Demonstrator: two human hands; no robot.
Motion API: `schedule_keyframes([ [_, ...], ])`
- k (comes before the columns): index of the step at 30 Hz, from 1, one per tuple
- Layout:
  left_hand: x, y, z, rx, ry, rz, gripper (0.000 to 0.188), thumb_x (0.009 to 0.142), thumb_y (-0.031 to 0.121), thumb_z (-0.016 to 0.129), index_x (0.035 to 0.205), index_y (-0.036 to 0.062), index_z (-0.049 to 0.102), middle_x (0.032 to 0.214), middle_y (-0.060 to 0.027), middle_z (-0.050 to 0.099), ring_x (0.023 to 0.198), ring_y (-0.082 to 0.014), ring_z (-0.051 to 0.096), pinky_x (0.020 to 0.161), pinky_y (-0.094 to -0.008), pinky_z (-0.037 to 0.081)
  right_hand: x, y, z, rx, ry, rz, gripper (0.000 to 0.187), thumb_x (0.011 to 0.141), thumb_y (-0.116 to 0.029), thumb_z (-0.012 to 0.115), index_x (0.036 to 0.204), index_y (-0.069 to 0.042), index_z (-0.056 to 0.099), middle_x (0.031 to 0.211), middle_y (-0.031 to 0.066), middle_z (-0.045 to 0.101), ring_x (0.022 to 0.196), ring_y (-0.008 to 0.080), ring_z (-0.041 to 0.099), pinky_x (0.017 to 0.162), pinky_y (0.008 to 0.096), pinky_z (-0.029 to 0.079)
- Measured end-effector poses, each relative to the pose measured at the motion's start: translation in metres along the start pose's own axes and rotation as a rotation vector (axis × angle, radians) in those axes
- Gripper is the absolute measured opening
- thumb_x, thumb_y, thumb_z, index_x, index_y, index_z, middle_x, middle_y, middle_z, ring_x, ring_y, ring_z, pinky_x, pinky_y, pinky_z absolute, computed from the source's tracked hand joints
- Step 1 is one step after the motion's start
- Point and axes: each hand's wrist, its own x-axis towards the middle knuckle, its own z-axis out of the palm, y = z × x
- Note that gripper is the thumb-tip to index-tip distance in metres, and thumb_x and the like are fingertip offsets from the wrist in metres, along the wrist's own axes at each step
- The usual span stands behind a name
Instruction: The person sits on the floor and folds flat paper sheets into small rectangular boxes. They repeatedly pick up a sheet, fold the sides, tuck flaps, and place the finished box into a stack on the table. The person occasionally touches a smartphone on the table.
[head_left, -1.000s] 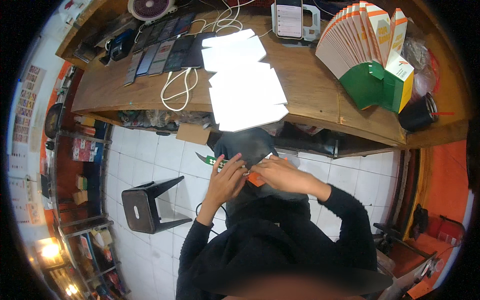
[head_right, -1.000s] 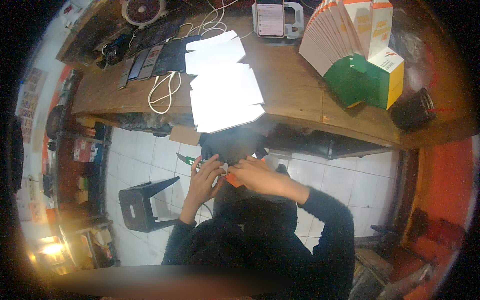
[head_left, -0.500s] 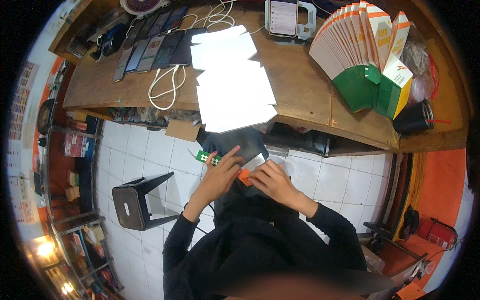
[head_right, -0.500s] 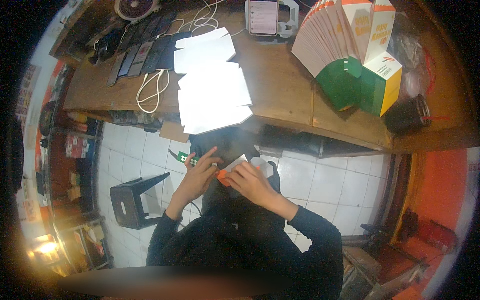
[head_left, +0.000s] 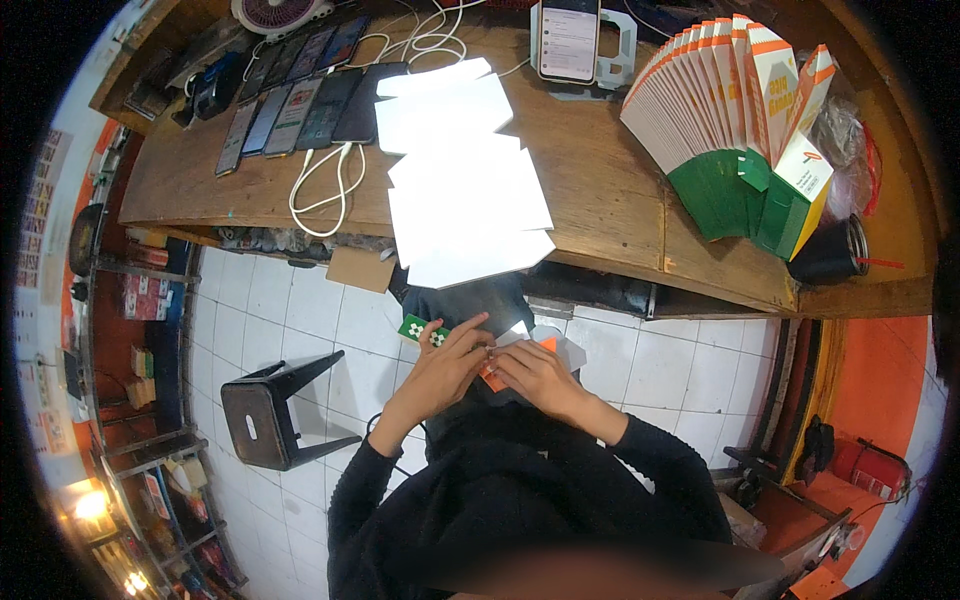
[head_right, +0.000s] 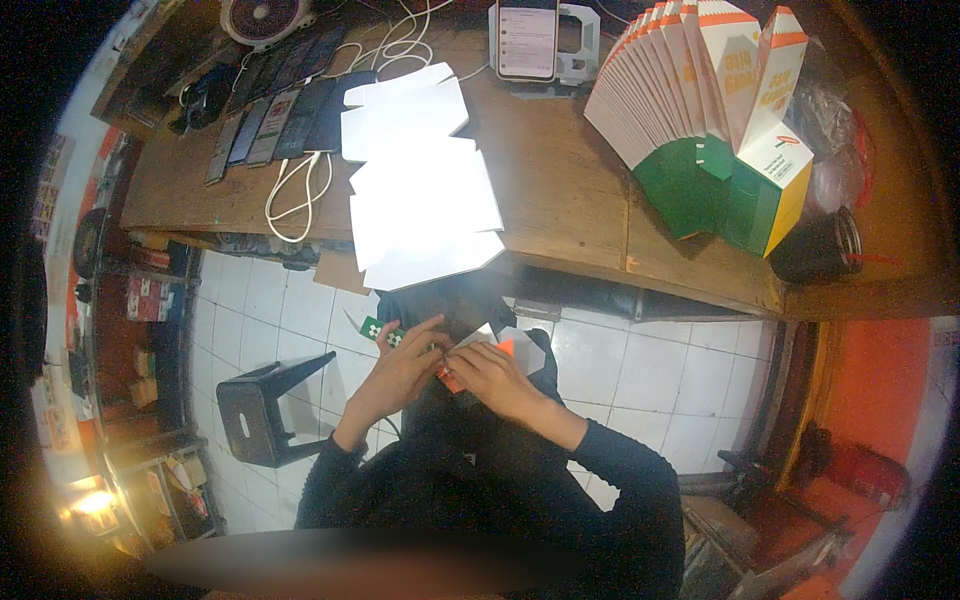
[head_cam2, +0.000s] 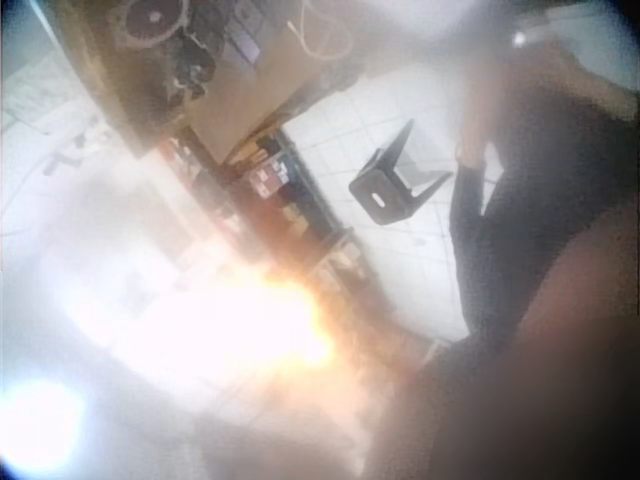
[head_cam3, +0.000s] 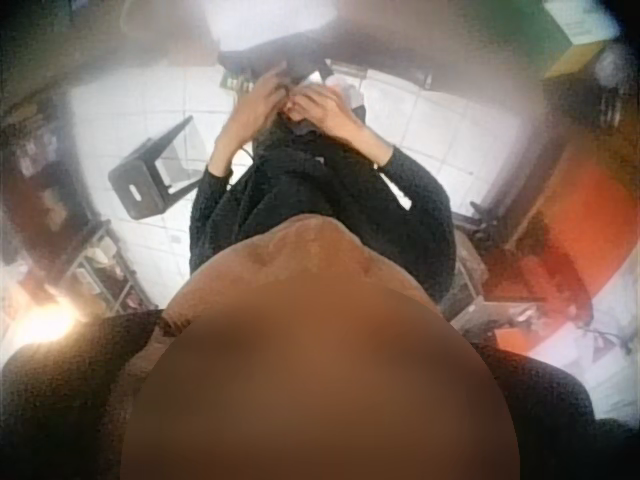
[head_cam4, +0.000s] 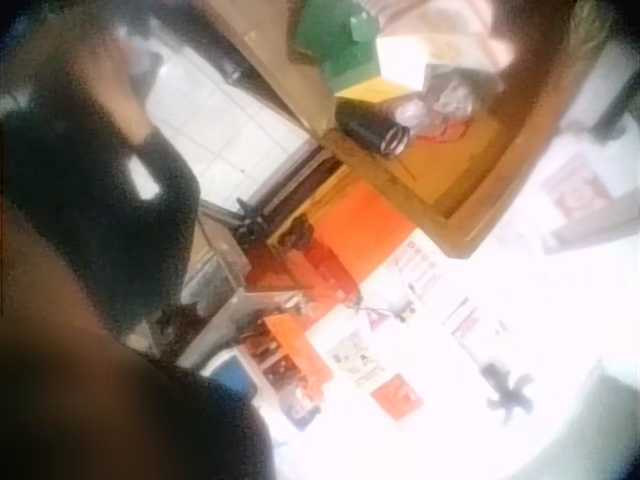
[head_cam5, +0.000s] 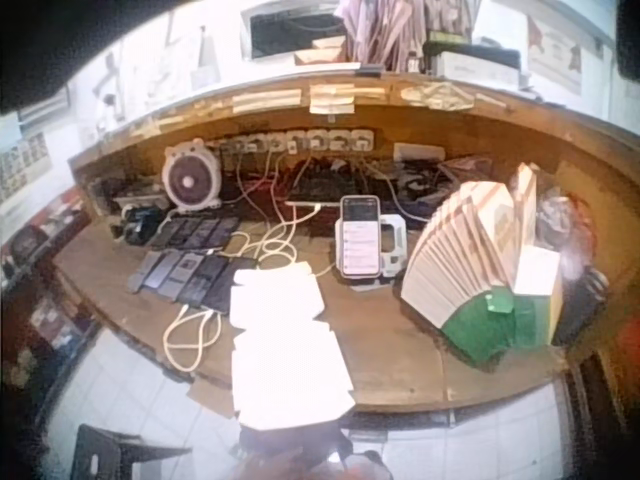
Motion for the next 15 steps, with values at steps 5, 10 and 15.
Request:
schedule_keyframes([
  [5, -0.003, 0.003, -0.001, 0.009, -0.020, 0.018, 0.017, 0.092, 0.011, 0.057, 0.108, 0.0100, 0.063, 0.125, -0.0026, 0.054, 0.141, -0.0177, 0.034, 0.111, -0.0537, 0.017, 0.009, -0.009, -0.016, 0.282, -0.154, 0.233, 0.018, 0.081, -0.007, 0.068, 0.093, 0.002, 0.058, 0.096, 0.0148, 0.062, 0.094, 0.0323, 0.062, 0.080, 0.0402, 0.052],
  [10, -0.007, 0.009, -0.001, -0.023, -0.025, 0.055, 0.016, 0.092, 0.014, 0.058, 0.106, 0.0099, 0.063, 0.130, -0.0069, 0.052, 0.142, -0.0202, 0.032, 0.111, -0.0540, 0.017, 0.022, -0.014, -0.028, 0.434, -0.324, 0.582, 0.021, 0.083, -0.010, 0.070, 0.097, -0.001, 0.056, 0.089, 0.0161, 0.067, 0.089, 0.0335, 0.066, 0.076, 0.0393, 0.052],
  [15, -0.010, 0.009, 0.001, 0.063, -0.071, 0.058, 0.013, 0.092, 0.019, 0.061, 0.102, 0.0119, 0.065, 0.132, -0.0052, 0.052, 0.142, -0.0202, 0.033, 0.111, -0.0547, 0.017, 0.031, -0.010, -0.045, 0.495, -0.376, 0.565, 0.025, 0.082, -0.010, 0.073, 0.099, -0.001, 0.057, 0.084, 0.0177, 0.069, 0.084, 0.0301, 0.069, 0.079, 0.0370, 0.052],
])
